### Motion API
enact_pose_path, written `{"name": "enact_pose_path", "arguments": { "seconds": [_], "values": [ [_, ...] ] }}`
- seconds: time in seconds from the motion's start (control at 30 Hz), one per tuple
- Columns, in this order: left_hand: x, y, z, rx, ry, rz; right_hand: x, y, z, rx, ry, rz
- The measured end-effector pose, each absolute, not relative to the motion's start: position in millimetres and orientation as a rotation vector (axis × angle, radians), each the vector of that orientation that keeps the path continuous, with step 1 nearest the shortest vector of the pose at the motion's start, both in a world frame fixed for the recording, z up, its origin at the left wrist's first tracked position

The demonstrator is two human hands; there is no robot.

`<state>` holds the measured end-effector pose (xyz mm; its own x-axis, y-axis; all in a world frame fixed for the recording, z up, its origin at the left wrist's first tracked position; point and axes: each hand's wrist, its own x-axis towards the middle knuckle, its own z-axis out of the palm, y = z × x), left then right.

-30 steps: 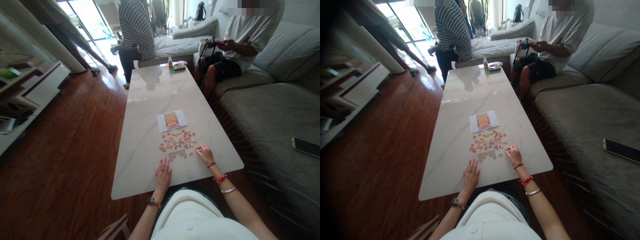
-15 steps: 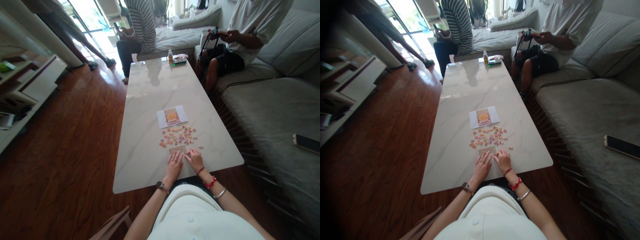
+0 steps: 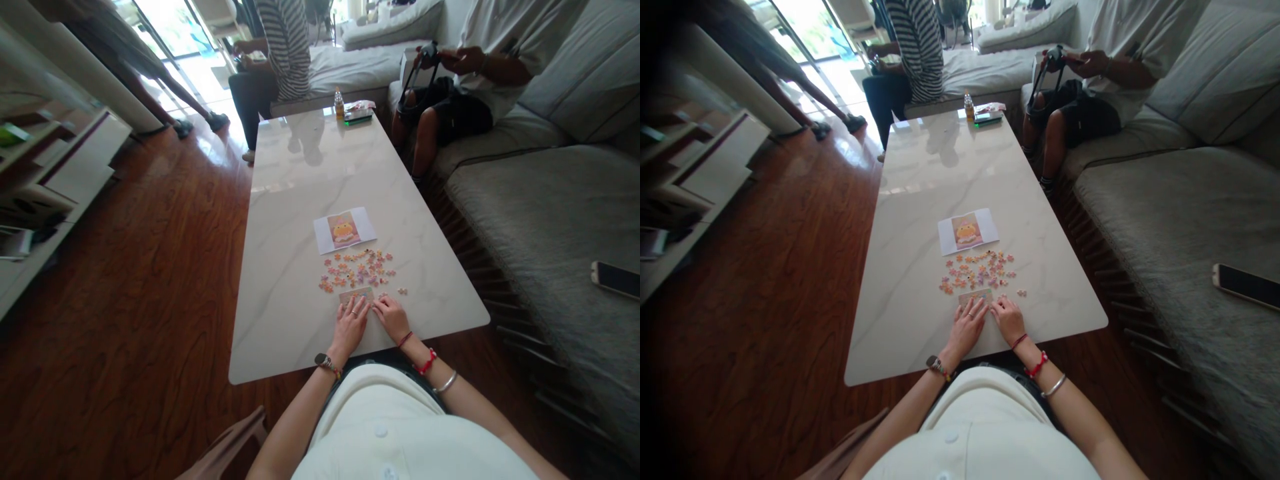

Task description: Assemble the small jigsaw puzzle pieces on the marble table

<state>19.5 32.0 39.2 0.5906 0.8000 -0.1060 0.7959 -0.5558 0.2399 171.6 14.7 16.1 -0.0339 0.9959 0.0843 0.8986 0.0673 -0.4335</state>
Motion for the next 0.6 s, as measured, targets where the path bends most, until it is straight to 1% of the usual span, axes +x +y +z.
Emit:
{"name": "enact_pose_path", "arguments": {
  "seconds": [0.43,0.6],
  "values": [
    [17,49,50,2.462,1.313,0.101,164,8,25,-1.880,-2.386,0.276],
    [16,53,54,2.421,1.332,0.081,165,3,23,-1.942,-2.306,0.260]
  ]
}}
